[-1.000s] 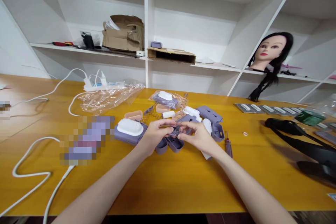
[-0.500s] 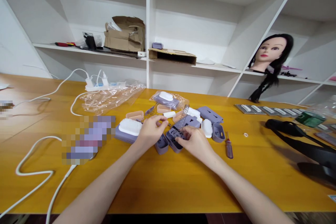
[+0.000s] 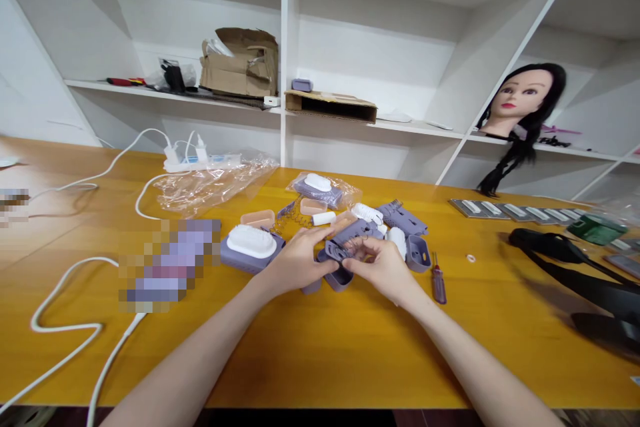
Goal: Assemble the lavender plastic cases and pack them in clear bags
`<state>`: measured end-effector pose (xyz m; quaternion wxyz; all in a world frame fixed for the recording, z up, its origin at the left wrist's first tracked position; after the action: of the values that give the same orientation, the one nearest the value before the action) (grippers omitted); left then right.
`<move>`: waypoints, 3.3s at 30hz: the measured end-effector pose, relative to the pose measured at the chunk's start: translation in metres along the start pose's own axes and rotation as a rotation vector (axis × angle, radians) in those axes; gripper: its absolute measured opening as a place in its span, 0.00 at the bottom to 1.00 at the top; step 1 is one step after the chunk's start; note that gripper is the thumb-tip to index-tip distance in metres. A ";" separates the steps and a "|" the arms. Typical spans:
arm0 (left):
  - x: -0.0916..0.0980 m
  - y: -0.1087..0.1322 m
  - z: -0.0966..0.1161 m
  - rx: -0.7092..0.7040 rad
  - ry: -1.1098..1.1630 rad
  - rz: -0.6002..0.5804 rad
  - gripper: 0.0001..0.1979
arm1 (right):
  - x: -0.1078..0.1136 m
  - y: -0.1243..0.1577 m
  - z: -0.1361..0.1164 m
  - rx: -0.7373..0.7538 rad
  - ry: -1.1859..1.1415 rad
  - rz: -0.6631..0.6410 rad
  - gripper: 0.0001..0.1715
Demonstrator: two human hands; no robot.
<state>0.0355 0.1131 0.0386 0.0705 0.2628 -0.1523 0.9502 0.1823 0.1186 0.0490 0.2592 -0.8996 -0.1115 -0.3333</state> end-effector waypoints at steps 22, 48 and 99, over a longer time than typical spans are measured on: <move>-0.004 -0.001 0.002 0.074 0.301 -0.132 0.32 | 0.009 -0.001 -0.010 0.101 0.016 0.139 0.14; -0.017 0.008 0.022 -0.227 -0.106 -0.027 0.21 | 0.039 -0.001 -0.005 0.021 -0.280 0.296 0.15; -0.029 0.009 -0.007 0.457 0.857 -0.035 0.09 | -0.013 0.002 0.010 -0.080 -0.435 0.091 0.11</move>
<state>0.0547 0.1057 0.0159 0.0834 -0.1407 0.1073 0.9807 0.1790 0.1216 0.0330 0.2080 -0.9640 -0.1105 -0.1237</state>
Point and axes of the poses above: each hand's wrist, its own y-axis away from the middle knuckle, its own x-axis out of the back of the hand, z = x × y, the point moved 7 cm from there along -y, towards the middle knuckle, and after that the axes turned 6 degrees about x, right-handed, at the moved point
